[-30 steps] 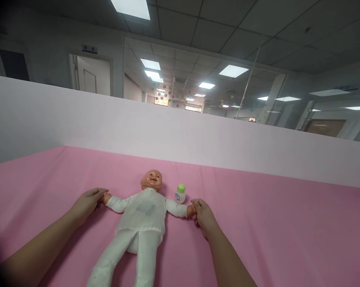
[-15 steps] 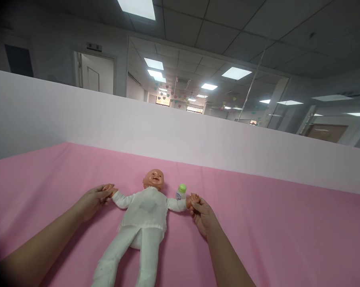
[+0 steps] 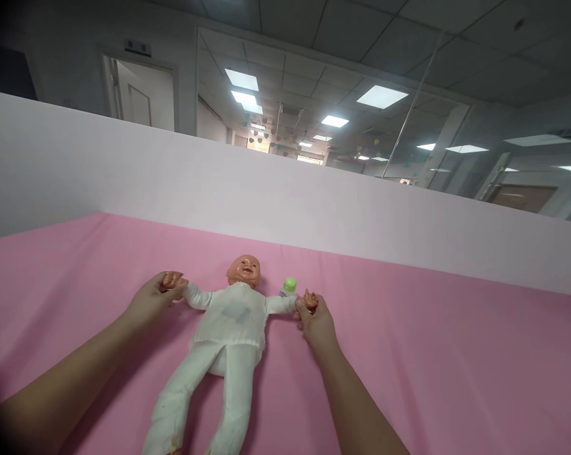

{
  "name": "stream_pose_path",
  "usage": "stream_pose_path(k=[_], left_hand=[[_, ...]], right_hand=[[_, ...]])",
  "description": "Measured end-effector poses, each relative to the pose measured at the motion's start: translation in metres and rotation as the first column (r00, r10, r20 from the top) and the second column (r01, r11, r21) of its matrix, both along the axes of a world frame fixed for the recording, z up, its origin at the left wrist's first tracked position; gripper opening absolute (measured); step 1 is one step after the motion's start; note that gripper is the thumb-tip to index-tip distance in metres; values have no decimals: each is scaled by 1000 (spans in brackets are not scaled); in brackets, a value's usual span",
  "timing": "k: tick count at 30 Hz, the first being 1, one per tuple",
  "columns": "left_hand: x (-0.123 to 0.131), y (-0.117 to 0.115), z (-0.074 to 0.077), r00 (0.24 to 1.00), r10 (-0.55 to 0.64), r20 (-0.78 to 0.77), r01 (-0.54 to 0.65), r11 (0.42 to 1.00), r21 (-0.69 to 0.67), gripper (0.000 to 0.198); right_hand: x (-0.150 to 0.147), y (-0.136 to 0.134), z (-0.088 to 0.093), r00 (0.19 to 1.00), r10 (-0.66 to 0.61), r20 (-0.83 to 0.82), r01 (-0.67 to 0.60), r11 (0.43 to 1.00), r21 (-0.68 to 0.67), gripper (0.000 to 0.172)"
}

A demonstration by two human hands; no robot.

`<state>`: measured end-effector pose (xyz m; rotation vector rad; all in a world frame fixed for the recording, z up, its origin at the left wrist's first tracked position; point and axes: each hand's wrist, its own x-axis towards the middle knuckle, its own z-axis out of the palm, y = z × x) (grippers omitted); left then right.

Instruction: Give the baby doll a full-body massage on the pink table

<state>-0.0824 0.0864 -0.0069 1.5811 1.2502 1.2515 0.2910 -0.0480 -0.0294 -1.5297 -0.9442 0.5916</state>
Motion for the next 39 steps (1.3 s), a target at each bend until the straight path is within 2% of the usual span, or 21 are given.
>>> stream_pose_path(k=[2,4,5,7,9,11,14,17,20,22,25,27,29,32,36,39], left_hand=[[13,-18,8,995,-98,33,96,993,72,53],[26,-37,13,975,-219,45,213,971,111,43],[30,-45,14,961,-277,-18,277,955,108,38],[36,-57,16,903,-397,-164,412,908,70,28],[37,-63,17,836,-477,-271,504,863,37,23],[36,-64,16,799,-509,-321,546,837,34,26],[37,-62,13,782,-505,-364,554,832,36,30],[41,-61,10,808,-443,-389,507,859,75,28],[41,-57,9,896,-320,-306,367,923,110,32],[36,-48,8,956,-209,-206,230,970,84,39],[23,-25,2,993,-83,-78,82,996,-25,44],[13,-8,-5,999,-21,42,27,989,-144,46],[5,7,-12,992,53,113,-18,957,-290,46],[-2,21,-22,985,116,125,-52,903,-427,47],[-4,24,-25,986,93,139,-24,902,-431,50],[-1,16,-19,992,66,110,-26,942,-334,49]], right_hand=[[-17,-8,9,991,73,115,-87,989,119,47],[-35,-17,16,936,233,263,-289,937,198,37],[-44,-22,19,890,306,337,-386,900,203,32],[-57,-29,20,803,399,444,-503,853,143,29],[-64,-32,19,728,456,512,-555,830,50,33],[-67,-32,17,671,489,557,-586,810,-6,39],[-68,-30,15,645,506,573,-607,794,-17,42],[-67,-28,14,701,473,534,-572,820,24,41],[-59,-24,12,819,370,438,-460,880,117,37],[-47,-18,9,897,296,328,-353,927,130,38],[-20,-6,1,981,151,124,-167,978,127,52],[-1,2,-6,997,64,-34,-59,990,130,60],[14,9,-13,990,-15,-137,22,998,52,58],[26,13,-21,978,-6,-210,-2,999,-34,49],[28,14,-25,976,8,-219,-30,995,-100,47],[24,11,-19,982,-51,-181,35,995,-89,63]])
